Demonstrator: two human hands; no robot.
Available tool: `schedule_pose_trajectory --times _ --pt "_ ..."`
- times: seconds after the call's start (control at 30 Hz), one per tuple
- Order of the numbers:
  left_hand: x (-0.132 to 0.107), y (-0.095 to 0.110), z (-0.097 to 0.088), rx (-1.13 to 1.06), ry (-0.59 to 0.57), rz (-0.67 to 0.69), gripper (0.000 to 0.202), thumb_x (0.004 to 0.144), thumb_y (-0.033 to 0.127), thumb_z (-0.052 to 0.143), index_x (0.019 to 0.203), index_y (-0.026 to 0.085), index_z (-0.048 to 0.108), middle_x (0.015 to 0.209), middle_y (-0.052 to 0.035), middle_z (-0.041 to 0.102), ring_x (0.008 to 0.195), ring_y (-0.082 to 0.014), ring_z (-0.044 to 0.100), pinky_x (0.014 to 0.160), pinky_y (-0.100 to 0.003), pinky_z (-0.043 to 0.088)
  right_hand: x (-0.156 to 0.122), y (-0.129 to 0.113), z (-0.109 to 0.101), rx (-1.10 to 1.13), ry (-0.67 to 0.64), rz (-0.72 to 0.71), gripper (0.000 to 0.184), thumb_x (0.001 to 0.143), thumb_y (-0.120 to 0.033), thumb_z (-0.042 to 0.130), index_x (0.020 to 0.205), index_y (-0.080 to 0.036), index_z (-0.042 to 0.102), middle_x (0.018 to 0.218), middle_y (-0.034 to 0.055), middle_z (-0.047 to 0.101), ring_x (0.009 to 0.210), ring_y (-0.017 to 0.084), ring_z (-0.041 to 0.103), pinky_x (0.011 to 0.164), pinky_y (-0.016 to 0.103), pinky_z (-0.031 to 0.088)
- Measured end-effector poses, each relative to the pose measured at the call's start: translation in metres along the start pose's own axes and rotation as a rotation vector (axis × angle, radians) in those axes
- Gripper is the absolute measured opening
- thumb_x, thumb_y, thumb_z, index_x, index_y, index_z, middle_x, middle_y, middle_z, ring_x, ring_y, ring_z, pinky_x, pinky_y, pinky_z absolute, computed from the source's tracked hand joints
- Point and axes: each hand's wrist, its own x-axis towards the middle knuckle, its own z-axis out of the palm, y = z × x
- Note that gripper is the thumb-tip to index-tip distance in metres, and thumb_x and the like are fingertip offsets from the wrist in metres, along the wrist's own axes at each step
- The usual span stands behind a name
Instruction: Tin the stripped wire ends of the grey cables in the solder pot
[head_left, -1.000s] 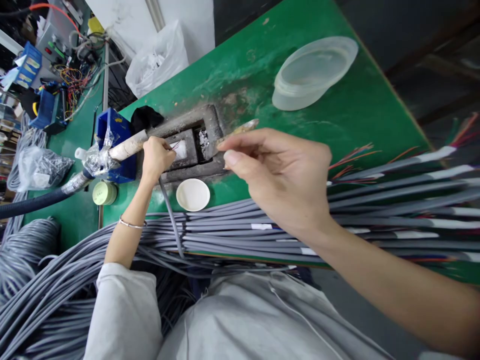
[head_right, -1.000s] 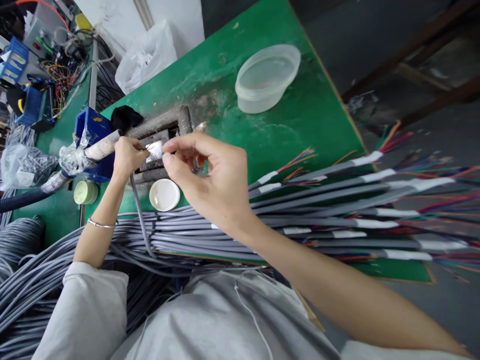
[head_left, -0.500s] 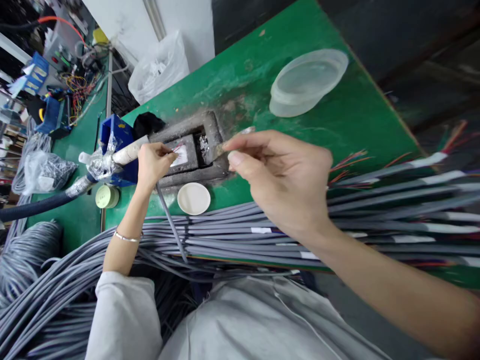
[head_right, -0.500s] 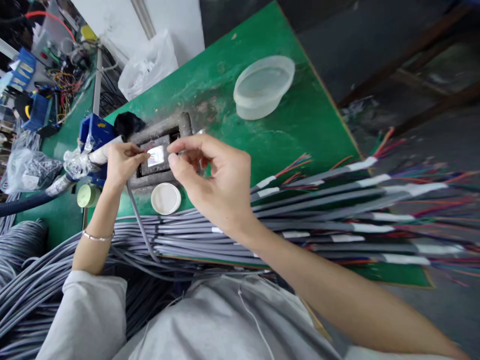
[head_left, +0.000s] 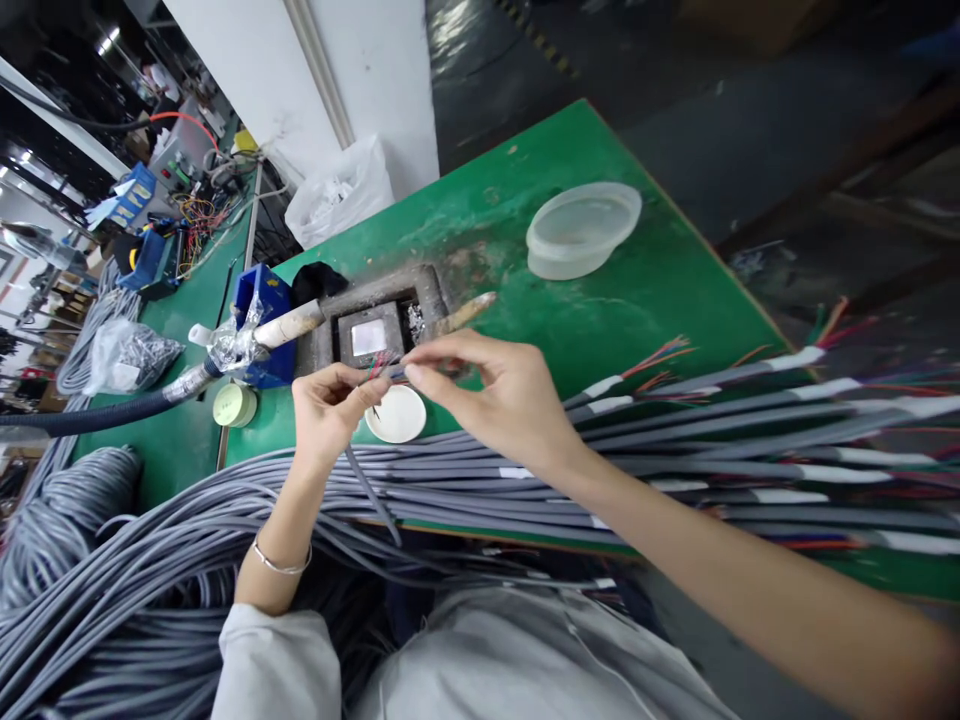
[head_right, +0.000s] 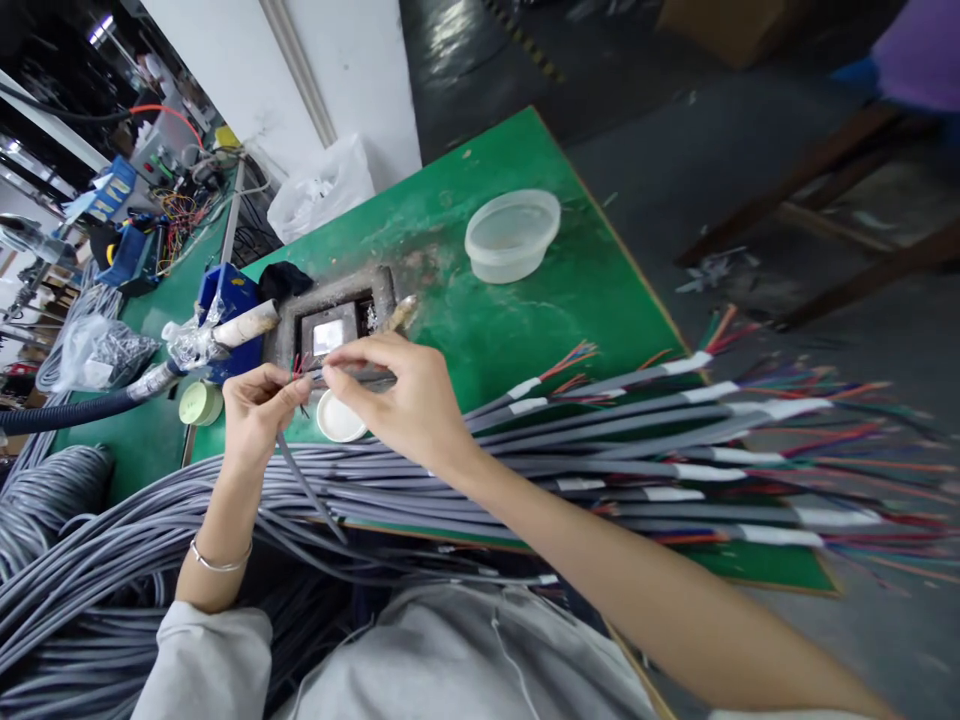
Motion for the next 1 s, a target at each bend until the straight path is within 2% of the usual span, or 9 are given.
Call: schedule_pose_trajectory --times 0.1,0.27,0.43,0.53,0.63,0.77,0.83,1.0 --pt "-0.006 -0.002 0.004 -0.007 0.01 0.014 0.025 0.057 0.032 0.078 0.053 0.013 0.062 0.04 0.0054 0.048 0.034 -0.0014 0.028 0.035 -0.017 0.023 -0.002 0.0 0.001 -0.014 -0.056 0.011 0.013 0.074 -0.024 0.062 0.075 -0.015 0.071 0.072 0.0046 0.072 0.067 0.016 0.065 0.064 0.026 0.049" --pt "-0.013 -0.006 0.009 -0.069 0.149 0.025 0.028 0.062 0.04 0.074 0.062 0.013 0.066 0.039 0.0066 0.042 0.035 -0.0025 0.029 0.035 -0.017 0.023 -0.003 -0.001 0.005 -0.065 -0.134 0.038 0.012 0.074 -0.019 0.06 0.073 -0.016 0.072 0.072 0.0044 0.073 0.068 0.017 0.067 0.066 0.027 0.049" --pt "-0.019 -0.01 0.01 -0.019 0.217 0.085 0.025 0.065 0.037 0.071 0.061 0.013 0.068 0.042 0.0045 0.047 0.038 -0.0039 0.033 0.039 -0.018 0.028 -0.004 -0.003 0.007 -0.055 -0.188 0.039 0.012 0.072 -0.018 0.06 0.066 -0.016 0.07 0.069 0.0041 0.072 0.067 0.016 0.066 0.065 0.026 0.048" --pt "-0.022 -0.008 0.007 0.055 0.215 0.101 0.022 0.066 0.035 0.069 0.06 0.014 0.068 0.044 0.003 0.051 0.039 -0.005 0.035 0.04 -0.02 0.028 -0.002 -0.003 0.004 -0.027 -0.16 0.062 0.016 0.074 -0.023 0.058 0.069 -0.015 0.071 0.069 0.0045 0.072 0.066 0.016 0.065 0.062 0.026 0.047" --pt "-0.018 -0.005 0.0 0.156 0.103 0.011 0.022 0.065 0.033 0.068 0.056 0.013 0.066 0.043 0.0028 0.05 0.039 -0.0054 0.034 0.04 -0.02 0.026 0.002 -0.004 -0.001 -0.033 -0.088 0.092 0.019 0.075 -0.027 0.057 0.071 -0.015 0.071 0.07 0.0051 0.072 0.066 0.016 0.064 0.06 0.026 0.046" --pt "0.0 -0.012 -0.016 0.368 -0.237 -0.218 0.018 0.06 0.028 0.066 0.051 0.012 0.065 0.041 0.0035 0.048 0.04 -0.0057 0.034 0.041 -0.021 0.025 0.006 -0.003 -0.006 -0.066 -0.027 0.087 0.017 0.075 -0.025 0.057 0.07 -0.015 0.07 0.068 0.0034 0.071 0.064 0.015 0.062 0.061 0.026 0.045" --pt "0.01 -0.018 -0.022 0.479 -0.363 -0.297 0.018 0.059 0.027 0.065 0.049 0.012 0.064 0.04 0.004 0.046 0.041 -0.006 0.035 0.043 -0.021 0.026 0.006 -0.003 -0.006 -0.08 -0.036 0.078 0.015 0.075 -0.023 0.057 0.07 -0.015 0.07 0.068 0.0029 0.071 0.064 0.015 0.061 0.06 0.025 0.045" --pt "0.025 -0.027 -0.022 0.736 -0.539 -0.332 0.016 0.058 0.025 0.06 0.049 0.012 0.066 0.041 0.0029 0.049 0.045 -0.0083 0.04 0.046 -0.021 0.028 0.004 -0.003 -0.006 -0.12 -0.061 0.063 0.015 0.075 -0.022 0.057 0.071 -0.015 0.07 0.07 0.0033 0.071 0.063 0.014 0.061 0.06 0.025 0.044"
